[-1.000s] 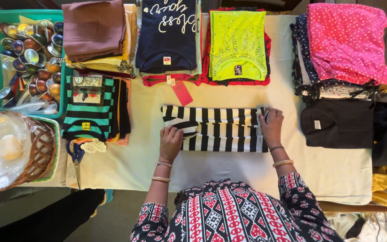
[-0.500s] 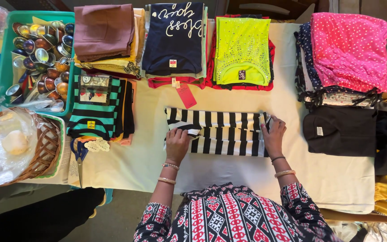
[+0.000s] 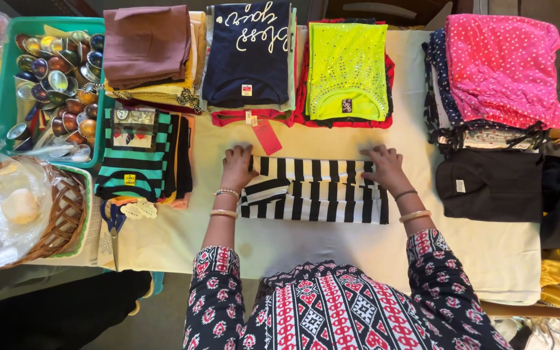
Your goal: The person folds a green and black striped shirt on a table covered with various items. They then retrieve a black and white striped shirt from a box, fold it, and place it on the table. The person continues to fold the black and white striped shirt multiple times.
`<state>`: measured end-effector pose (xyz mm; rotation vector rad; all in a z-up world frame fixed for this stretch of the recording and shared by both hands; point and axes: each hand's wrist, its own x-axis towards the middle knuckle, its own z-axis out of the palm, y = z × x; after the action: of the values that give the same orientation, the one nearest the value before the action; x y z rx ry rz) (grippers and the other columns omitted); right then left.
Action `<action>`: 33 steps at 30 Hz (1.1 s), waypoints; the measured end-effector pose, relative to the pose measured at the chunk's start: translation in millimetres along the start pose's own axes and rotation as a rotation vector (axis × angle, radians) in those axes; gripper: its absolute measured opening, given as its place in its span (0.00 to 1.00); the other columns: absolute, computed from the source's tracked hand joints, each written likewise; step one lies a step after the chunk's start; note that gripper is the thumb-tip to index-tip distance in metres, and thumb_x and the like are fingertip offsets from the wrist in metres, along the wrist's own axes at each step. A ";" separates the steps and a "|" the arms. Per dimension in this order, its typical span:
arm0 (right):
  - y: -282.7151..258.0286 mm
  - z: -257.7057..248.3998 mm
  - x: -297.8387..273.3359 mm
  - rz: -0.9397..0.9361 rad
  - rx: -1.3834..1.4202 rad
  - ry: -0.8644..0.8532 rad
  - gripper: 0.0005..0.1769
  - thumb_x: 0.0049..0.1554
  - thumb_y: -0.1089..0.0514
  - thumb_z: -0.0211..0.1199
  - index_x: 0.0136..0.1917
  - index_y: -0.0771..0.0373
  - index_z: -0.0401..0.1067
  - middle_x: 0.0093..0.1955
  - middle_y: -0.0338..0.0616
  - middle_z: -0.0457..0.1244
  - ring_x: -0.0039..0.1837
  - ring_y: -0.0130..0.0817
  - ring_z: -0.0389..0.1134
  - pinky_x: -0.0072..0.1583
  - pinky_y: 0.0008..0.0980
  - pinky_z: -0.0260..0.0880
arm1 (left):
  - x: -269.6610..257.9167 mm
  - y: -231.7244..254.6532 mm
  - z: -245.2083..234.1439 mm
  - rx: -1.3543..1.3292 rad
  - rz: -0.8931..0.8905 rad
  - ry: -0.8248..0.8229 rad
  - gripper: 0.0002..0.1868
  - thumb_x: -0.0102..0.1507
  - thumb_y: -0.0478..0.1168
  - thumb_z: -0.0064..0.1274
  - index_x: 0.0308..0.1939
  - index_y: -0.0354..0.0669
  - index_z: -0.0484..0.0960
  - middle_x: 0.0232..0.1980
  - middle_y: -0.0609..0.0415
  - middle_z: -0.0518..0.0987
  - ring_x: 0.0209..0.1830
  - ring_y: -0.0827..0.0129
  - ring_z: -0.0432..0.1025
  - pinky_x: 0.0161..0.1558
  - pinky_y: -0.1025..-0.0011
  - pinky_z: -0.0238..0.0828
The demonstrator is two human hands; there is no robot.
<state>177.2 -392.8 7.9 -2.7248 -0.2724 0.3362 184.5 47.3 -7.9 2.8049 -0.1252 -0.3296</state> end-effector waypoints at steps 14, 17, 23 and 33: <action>-208.7 95.4 56.1 -0.239 0.581 -0.027 0.26 0.60 0.52 0.65 0.70 0.57 0.66 0.46 0.53 0.67 0.46 0.47 0.68 0.51 0.44 0.70 | -97.6 10.5 82.4 -0.456 -0.568 0.284 0.42 0.55 0.55 0.67 0.64 0.38 0.66 0.59 0.41 0.75 0.60 0.42 0.71 0.57 0.49 0.71; -254.7 103.8 90.1 -0.364 0.480 -0.010 0.32 0.58 0.49 0.67 0.71 0.61 0.62 0.49 0.57 0.67 0.49 0.54 0.69 0.51 0.51 0.69 | -100.8 23.1 68.2 -0.491 -0.546 0.380 0.41 0.51 0.51 0.71 0.61 0.38 0.67 0.58 0.37 0.75 0.57 0.41 0.71 0.56 0.51 0.72; -264.3 159.4 128.4 -0.378 0.292 -0.072 0.27 0.53 0.52 0.69 0.61 0.64 0.65 0.46 0.57 0.68 0.51 0.57 0.69 0.50 0.52 0.70 | -125.8 41.8 47.8 -0.375 -0.586 0.432 0.42 0.50 0.46 0.72 0.60 0.35 0.66 0.52 0.34 0.75 0.48 0.37 0.71 0.45 0.51 0.71; -64.3 127.4 86.0 -0.080 1.173 -0.255 0.13 0.62 0.59 0.59 0.59 0.65 0.73 0.47 0.46 0.65 0.47 0.33 0.68 0.53 0.35 0.71 | -148.1 107.3 78.5 -0.241 0.332 0.248 0.14 0.65 0.32 0.51 0.55 0.43 0.74 0.41 0.47 0.75 0.45 0.52 0.73 0.47 0.57 0.73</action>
<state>215.7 -270.3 -98.2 -1.5156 -0.1638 0.5856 16.8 -59.6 -15.0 2.5040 -0.4542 0.0779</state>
